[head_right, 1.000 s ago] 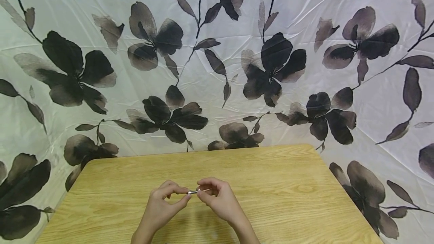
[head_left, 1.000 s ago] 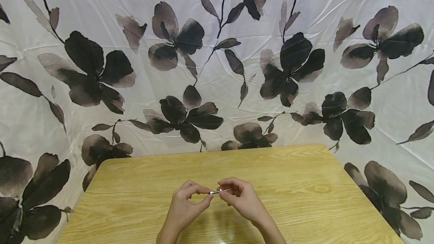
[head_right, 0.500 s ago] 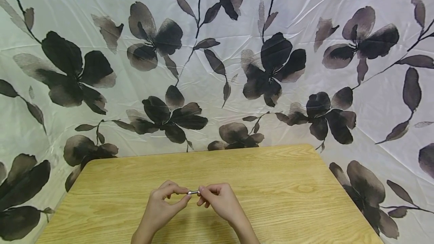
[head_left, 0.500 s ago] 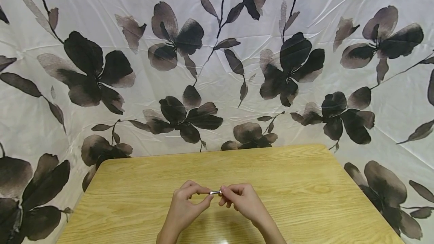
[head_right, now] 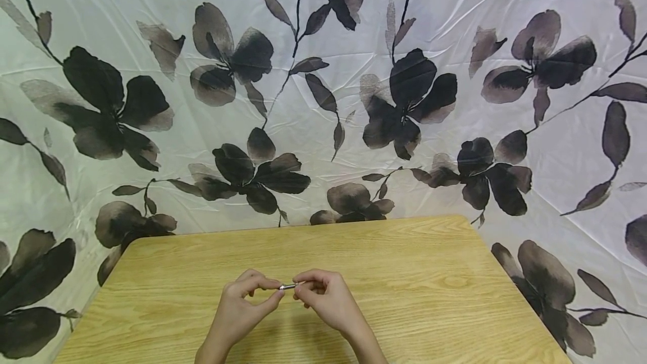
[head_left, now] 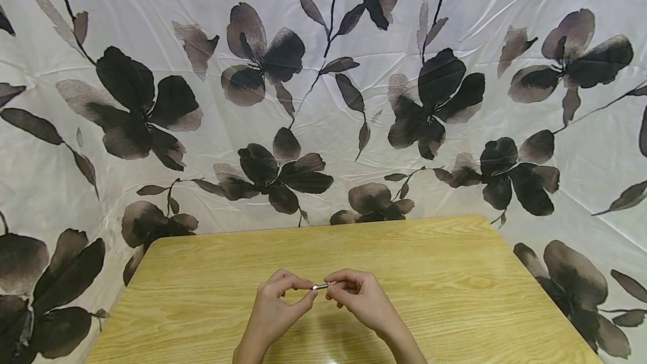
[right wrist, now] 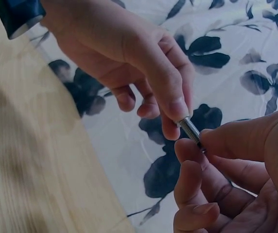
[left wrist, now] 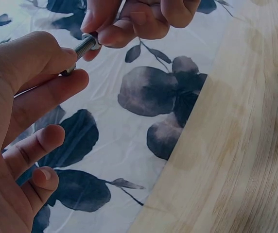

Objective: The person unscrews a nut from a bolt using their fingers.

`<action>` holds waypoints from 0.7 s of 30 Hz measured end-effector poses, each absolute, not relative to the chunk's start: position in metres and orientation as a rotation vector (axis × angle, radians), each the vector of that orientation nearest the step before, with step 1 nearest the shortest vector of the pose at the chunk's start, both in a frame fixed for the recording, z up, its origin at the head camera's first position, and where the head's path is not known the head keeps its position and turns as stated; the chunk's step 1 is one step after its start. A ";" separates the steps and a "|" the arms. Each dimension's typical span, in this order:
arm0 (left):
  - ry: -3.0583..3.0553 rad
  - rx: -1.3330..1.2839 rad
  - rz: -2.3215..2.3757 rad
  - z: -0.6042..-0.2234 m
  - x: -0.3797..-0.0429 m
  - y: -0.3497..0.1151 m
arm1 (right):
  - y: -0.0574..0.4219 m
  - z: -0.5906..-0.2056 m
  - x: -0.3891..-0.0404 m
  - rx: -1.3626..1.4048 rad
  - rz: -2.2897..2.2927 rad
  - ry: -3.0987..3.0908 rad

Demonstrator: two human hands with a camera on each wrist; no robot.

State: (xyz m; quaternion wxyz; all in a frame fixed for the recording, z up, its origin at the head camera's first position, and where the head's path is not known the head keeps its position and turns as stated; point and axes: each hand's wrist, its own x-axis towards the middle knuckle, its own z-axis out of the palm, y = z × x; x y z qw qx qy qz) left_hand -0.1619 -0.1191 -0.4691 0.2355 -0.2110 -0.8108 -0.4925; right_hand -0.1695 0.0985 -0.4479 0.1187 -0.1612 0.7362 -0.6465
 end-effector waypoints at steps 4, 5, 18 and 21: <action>-2.214 -0.583 -1.348 -0.470 -0.162 -0.119 | 0.098 -0.448 -0.170 -0.472 -1.901 2.157; -2.213 -0.583 -1.348 -0.469 -0.162 -0.119 | 0.098 -0.448 -0.169 -0.472 -1.904 2.160; -2.220 -0.575 -1.349 -0.471 -0.162 -0.119 | 0.097 -0.446 -0.168 -0.495 -1.907 2.194; -2.218 -0.581 -1.349 -0.471 -0.162 -0.119 | 0.098 -0.446 -0.168 -0.492 -1.898 2.199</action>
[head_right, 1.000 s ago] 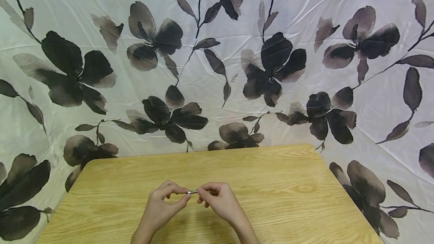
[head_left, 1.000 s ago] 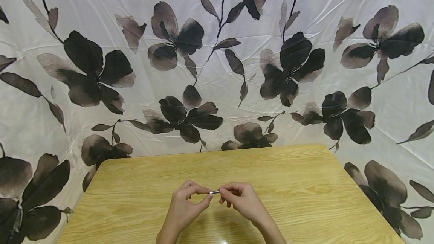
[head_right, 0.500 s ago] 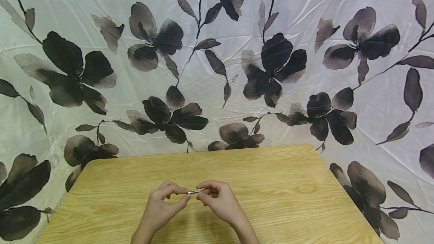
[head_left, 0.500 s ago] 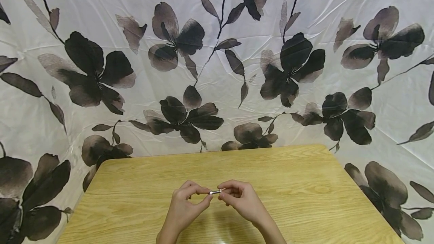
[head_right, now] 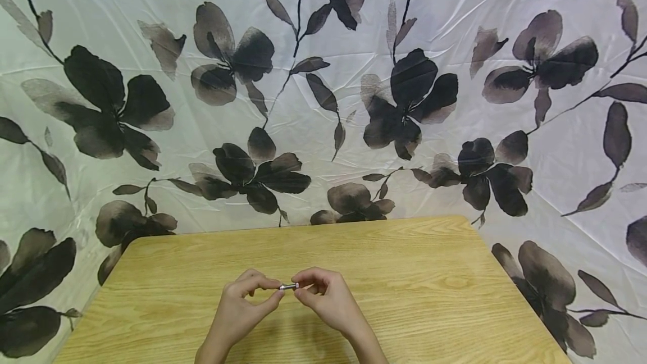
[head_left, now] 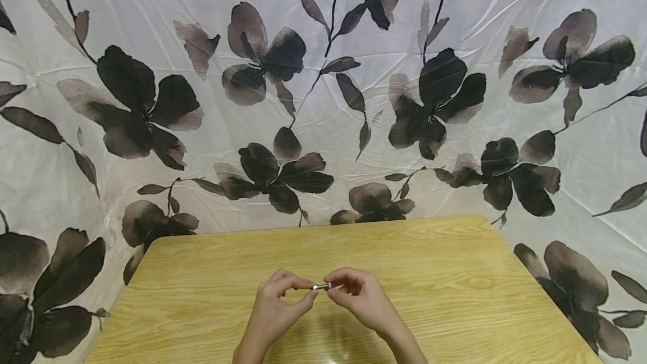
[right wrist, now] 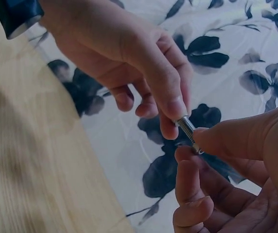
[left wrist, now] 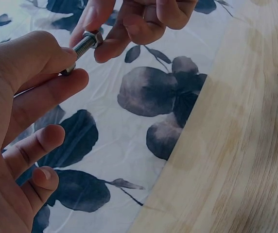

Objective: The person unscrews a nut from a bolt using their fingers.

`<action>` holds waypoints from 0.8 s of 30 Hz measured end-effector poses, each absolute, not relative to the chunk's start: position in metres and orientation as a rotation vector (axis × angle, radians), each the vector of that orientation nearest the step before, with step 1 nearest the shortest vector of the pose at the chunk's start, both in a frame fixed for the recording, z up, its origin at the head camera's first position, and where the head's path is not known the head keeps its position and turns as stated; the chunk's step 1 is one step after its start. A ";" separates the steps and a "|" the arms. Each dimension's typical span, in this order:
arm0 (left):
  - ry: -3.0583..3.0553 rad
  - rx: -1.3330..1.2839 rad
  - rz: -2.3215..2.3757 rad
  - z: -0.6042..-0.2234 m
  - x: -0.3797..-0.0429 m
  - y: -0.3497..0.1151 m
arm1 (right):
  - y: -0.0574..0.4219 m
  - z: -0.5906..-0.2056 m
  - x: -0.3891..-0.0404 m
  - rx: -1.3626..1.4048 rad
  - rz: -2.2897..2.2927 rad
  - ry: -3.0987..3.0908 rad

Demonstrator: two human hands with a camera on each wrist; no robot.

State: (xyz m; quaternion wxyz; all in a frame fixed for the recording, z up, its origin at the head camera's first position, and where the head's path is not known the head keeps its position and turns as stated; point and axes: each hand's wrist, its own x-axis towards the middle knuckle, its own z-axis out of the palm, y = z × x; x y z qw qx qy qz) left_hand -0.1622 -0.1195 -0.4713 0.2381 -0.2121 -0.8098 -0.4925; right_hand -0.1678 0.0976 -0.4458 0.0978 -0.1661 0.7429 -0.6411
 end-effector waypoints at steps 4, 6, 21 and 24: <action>-2.220 -0.588 -1.347 -0.472 -0.162 -0.119 | 0.098 -0.445 -0.168 -0.482 -1.905 2.193; -2.222 -0.586 -1.348 -0.472 -0.162 -0.119 | 0.098 -0.445 -0.168 -0.479 -1.905 2.195; -2.215 -0.586 -1.351 -0.470 -0.163 -0.118 | 0.098 -0.446 -0.169 -0.306 -1.852 2.237; -2.195 -0.611 -1.351 -0.470 -0.162 -0.118 | 0.098 -0.445 -0.168 -0.313 -1.835 2.230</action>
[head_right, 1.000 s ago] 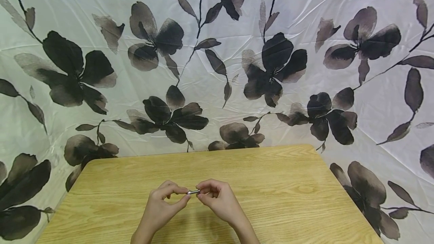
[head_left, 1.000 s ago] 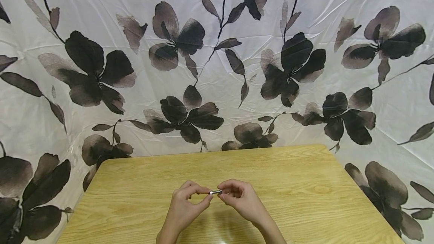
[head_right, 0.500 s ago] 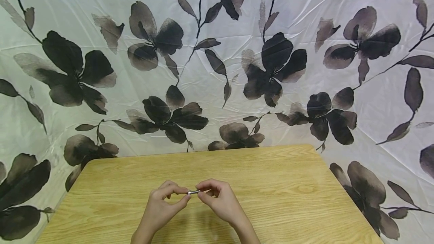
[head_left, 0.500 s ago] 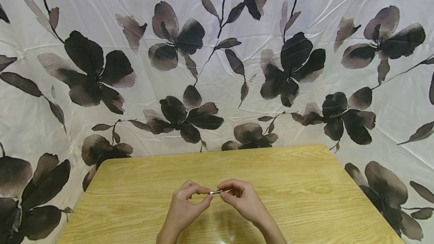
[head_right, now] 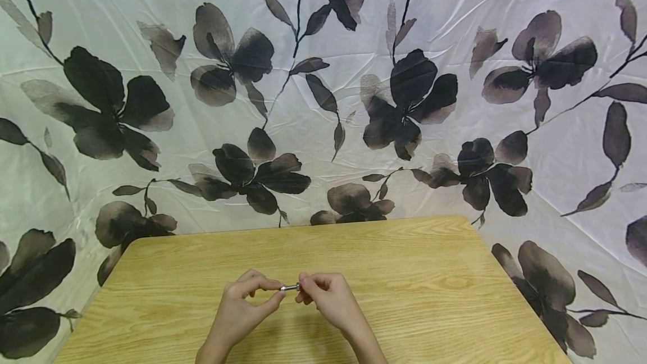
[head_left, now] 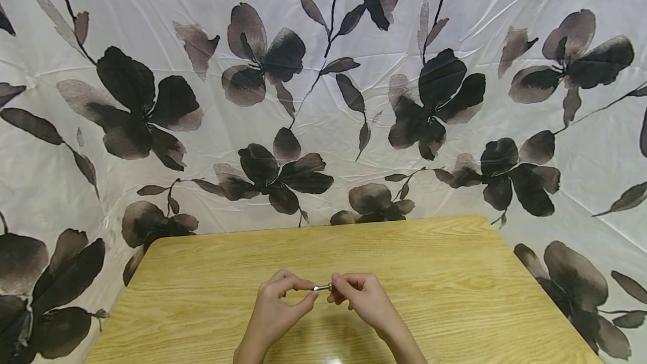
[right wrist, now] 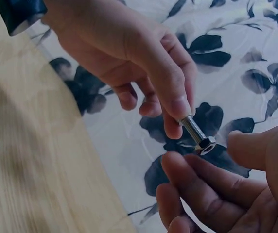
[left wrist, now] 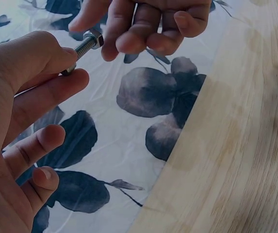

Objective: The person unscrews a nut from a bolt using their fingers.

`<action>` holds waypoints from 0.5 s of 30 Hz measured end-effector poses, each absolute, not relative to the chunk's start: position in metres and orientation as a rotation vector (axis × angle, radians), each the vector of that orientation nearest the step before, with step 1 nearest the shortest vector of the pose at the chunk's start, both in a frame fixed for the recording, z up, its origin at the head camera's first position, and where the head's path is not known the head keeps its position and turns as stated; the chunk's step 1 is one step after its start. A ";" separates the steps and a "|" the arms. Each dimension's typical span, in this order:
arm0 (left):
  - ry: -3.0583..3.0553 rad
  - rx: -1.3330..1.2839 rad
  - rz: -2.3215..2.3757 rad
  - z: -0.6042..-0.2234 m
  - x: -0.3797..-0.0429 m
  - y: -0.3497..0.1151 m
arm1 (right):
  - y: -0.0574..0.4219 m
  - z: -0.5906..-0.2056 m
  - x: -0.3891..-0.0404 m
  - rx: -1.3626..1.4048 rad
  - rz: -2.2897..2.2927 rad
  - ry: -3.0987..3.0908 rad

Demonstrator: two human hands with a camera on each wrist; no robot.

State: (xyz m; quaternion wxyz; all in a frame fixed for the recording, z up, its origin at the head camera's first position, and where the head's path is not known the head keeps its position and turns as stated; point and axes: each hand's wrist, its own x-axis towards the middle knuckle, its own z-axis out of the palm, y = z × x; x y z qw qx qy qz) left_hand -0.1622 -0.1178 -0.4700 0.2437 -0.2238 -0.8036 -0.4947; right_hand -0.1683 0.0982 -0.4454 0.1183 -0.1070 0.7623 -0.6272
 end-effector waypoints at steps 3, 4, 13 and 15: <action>-2.177 -0.635 -1.346 -0.470 -0.162 -0.117 | 0.099 -0.445 -0.168 -0.342 -1.832 2.222; -2.172 -0.640 -1.346 -0.470 -0.162 -0.117 | 0.099 -0.446 -0.168 -0.356 -1.833 2.223; -2.187 -0.631 -1.354 -0.470 -0.162 -0.118 | 0.101 -0.445 -0.168 -0.408 -1.854 2.214; -2.199 -0.618 -1.362 -0.470 -0.162 -0.118 | 0.101 -0.444 -0.168 -0.411 -1.860 2.203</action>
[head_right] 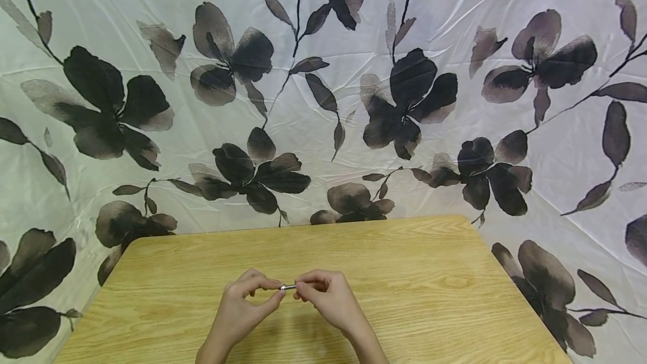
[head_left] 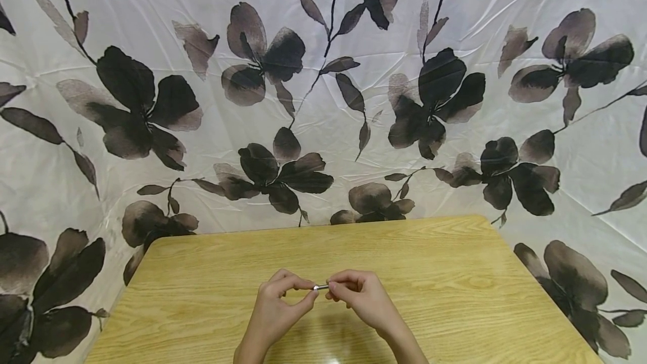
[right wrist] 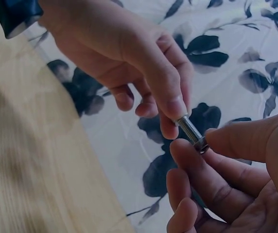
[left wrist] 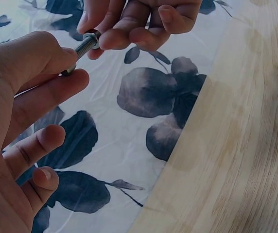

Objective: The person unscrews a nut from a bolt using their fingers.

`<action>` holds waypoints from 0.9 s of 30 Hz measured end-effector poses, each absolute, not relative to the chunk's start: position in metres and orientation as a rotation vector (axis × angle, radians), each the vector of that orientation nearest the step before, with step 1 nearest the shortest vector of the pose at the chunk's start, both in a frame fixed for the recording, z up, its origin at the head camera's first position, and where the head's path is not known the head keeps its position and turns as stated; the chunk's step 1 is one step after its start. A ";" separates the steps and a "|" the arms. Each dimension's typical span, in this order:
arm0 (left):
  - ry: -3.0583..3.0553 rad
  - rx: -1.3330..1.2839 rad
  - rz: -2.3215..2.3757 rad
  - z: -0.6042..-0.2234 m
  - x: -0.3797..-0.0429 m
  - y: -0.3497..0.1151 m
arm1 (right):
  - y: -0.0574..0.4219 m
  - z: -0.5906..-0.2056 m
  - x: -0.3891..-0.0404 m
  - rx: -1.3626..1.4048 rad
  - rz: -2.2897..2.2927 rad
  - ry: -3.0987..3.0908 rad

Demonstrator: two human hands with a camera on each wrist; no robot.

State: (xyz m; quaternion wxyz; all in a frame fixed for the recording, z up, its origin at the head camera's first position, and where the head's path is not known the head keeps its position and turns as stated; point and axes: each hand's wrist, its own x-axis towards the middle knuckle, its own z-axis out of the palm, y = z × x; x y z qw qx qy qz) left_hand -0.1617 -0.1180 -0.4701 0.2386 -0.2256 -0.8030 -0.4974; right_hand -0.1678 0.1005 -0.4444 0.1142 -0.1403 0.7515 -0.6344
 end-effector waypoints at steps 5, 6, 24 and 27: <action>-2.189 -0.626 -1.358 -0.470 -0.162 -0.118 | 0.100 -0.444 -0.168 -0.424 -1.877 2.187; -2.182 -0.632 -1.354 -0.470 -0.162 -0.118 | 0.100 -0.444 -0.168 -0.425 -1.876 2.192; -2.178 -0.629 -1.362 -0.472 -0.163 -0.118 | 0.098 -0.446 -0.169 -0.476 -1.909 2.205; -2.175 -0.629 -1.360 -0.472 -0.163 -0.118 | 0.098 -0.447 -0.169 -0.486 -1.909 2.208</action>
